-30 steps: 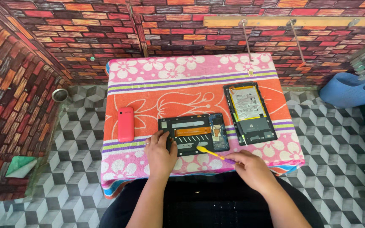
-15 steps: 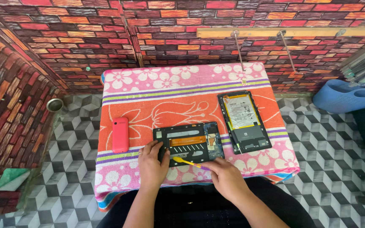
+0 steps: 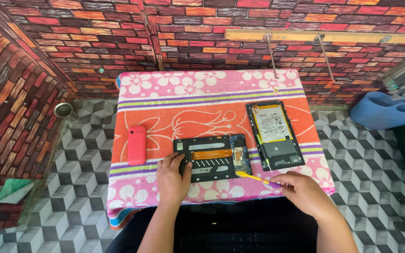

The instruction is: The person works on a disassembled tablet lying on a towel-covered table, prying at the internal components with a yellow pry tool and using a screwdriver on the tablet's internals. At the end, the person lifts the battery pack out of the tablet's rear housing and sets it on the table.

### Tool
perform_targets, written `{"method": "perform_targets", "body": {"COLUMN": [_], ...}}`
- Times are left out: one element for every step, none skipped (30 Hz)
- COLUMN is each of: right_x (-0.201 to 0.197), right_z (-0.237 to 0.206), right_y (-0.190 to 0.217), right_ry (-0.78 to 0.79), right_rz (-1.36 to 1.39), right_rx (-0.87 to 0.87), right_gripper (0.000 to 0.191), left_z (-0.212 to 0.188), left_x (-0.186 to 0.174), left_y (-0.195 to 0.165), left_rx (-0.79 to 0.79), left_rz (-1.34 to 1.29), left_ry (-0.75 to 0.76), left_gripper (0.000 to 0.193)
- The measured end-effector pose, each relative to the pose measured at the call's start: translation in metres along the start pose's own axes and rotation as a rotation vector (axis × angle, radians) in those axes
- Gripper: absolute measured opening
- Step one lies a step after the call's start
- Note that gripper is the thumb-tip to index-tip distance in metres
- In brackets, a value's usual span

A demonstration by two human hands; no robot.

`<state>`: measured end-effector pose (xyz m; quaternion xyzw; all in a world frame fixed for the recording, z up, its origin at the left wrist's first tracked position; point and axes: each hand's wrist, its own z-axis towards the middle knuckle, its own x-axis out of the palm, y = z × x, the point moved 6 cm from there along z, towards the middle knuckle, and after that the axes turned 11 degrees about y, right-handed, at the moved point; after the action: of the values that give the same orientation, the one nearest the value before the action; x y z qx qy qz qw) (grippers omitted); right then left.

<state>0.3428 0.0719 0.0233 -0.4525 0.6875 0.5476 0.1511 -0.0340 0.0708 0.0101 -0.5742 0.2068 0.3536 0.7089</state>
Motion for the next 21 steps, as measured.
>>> {"method": "perform_targets", "body": {"right_x": [0.002, 0.004, 0.002, 0.0, -0.001, -0.004, -0.007, -0.01, -0.01, -0.009, -0.008, -0.004, 0.0, 0.003, -0.001, -0.005, -0.009, -0.01, -0.01, -0.01, -0.01], "right_z": [0.003, 0.006, 0.009, 0.014, 0.017, 0.02, 0.024, 0.027, 0.031, 0.036, 0.039, 0.043, 0.046, 0.048, 0.047, 0.045, 0.043, 0.043, 0.042, 0.042, 0.04], "right_y": [0.0, 0.001, 0.001, 0.003, 0.005, 0.009, 0.013, 0.017, 0.022, 0.027, 0.031, 0.034, 0.037, 0.038, 0.041, 0.042, 0.042, 0.035, 0.027, 0.02, 0.016], "right_ry": [0.006, 0.013, -0.047, -0.104, -0.16, -0.231, -0.305, -0.381, -0.376, -0.369, -0.358, -0.333, -0.306, -0.276, -0.337, -0.397, -0.458, -0.397, -0.337, -0.275, -0.263], "right_rz": [-0.024, -0.049, -0.041, -0.031, -0.019, -0.039, -0.059, -0.079, -0.046, -0.015, 0.017, -0.008, -0.031, -0.053, -0.114, -0.175, -0.235, -0.15, -0.067, 0.014, 0.024], "right_rx": [0.003, 0.005, 0.019, 0.034, 0.051, 0.057, 0.063, 0.07, 0.044, 0.016, -0.01, 0.0, 0.01, 0.021, 0.004, -0.014, -0.031, -0.001, 0.028, 0.058, 0.062], "right_gripper": [0.034, 0.033, 0.033, 0.033, 0.033, 0.033, 0.032, 0.031, 0.031, 0.03, 0.03, 0.03, 0.031, 0.031, 0.03, 0.029, 0.028, 0.03, 0.032, 0.035, 0.035], "left_z": [0.001, 0.001, 0.001, 0.001, 0.0, -0.002, -0.003, -0.003, -0.003, -0.003, -0.005, -0.005, -0.004, -0.004, -0.005, -0.005, -0.005, -0.005, -0.004, -0.004, -0.004], "left_x": [0.001, 0.001, 0.001, 0.001, 0.001, 0.001, 0.001, 0.0, -0.001, -0.001, -0.002, -0.003, -0.004, -0.005, -0.005, -0.006, -0.006, -0.007, -0.007, -0.006, -0.006], "left_y": [0.0, 0.0, 0.0, 0.0, 0.0, 0.0, 0.0, 0.0, 0.0, -0.001, -0.001, -0.002, -0.002, -0.001, -0.001, -0.001, -0.001, -0.001, -0.002, -0.002, -0.002], "left_rx": [-0.005, -0.01, -0.017, -0.006, 0.003, 0.011, 0.025, 0.041, 0.058, 0.07, 0.08, 0.09, 0.093, 0.093, 0.093, 0.092, 0.092, 0.093, 0.092, 0.09, 0.087], "left_rz": [0.006, 0.012, 0.019, 0.028, 0.038, 0.047, 0.048, 0.048, 0.049, 0.047, 0.046, 0.046, 0.038, 0.03, 0.024, 0.017, 0.01, 0.003, 0.006, 0.008, 0.009], "left_ry": [0.003, 0.005, 0.008, 0.014, 0.022, 0.032, 0.038, 0.043, 0.045, 0.053, 0.062, 0.069, 0.077, 0.086, 0.097, 0.095, 0.093, 0.089, 0.086, 0.083, 0.081], "left_gripper": [0.034, 0.035, 0.035, 0.037, 0.039, 0.041, 0.043, 0.045, 0.047, 0.048, 0.049, 0.051, 0.051, 0.052, 0.053, 0.051, 0.05, 0.049, 0.049, 0.049, 0.049]}}
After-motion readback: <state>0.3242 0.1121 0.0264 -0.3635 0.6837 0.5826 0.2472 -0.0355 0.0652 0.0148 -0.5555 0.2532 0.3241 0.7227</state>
